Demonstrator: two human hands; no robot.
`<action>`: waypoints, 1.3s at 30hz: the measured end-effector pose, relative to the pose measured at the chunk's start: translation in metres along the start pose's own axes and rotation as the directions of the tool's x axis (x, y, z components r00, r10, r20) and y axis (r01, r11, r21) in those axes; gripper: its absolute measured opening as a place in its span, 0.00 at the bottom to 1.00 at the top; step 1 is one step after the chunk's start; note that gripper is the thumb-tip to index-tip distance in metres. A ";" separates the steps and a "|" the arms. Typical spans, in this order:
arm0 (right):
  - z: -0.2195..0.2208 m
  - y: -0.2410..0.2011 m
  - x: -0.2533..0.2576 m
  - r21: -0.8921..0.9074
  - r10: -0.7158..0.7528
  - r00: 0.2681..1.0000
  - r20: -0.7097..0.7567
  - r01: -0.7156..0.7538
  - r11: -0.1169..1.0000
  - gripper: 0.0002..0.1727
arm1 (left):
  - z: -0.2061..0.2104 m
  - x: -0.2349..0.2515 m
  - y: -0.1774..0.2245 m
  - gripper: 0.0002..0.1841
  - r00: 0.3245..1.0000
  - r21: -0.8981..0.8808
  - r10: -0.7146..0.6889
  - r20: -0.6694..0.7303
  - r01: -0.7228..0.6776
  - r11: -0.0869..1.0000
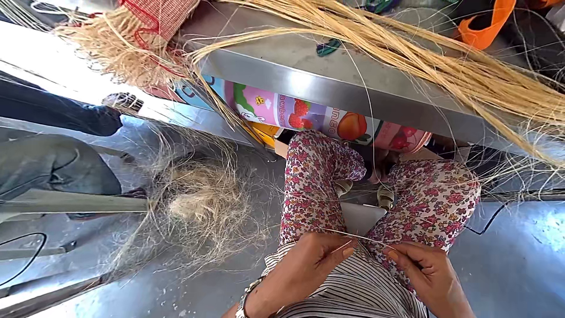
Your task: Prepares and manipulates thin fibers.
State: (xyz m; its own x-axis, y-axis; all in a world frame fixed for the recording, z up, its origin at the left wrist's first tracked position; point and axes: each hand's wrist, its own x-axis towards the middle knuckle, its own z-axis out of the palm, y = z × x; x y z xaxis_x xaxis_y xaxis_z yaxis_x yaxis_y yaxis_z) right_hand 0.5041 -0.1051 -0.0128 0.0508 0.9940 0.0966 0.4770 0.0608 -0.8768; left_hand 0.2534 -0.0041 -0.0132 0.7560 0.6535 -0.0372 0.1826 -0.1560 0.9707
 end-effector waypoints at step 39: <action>0.010 0.005 0.001 -0.293 -0.225 0.973 -0.057 0.199 0.935 0.19 | 0.025 0.026 -0.015 0.15 0.964 -0.648 -0.133 0.232 0.255 0.718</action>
State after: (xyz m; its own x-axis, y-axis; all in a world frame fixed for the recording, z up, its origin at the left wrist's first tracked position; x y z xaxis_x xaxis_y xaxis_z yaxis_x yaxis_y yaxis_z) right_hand 0.4980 -0.1033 -0.0221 -0.0076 0.9481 0.3180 0.7130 0.2281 -0.6630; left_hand 0.2859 -0.0031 -0.0351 0.8501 0.4787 -0.2196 -0.0835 0.5343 0.8412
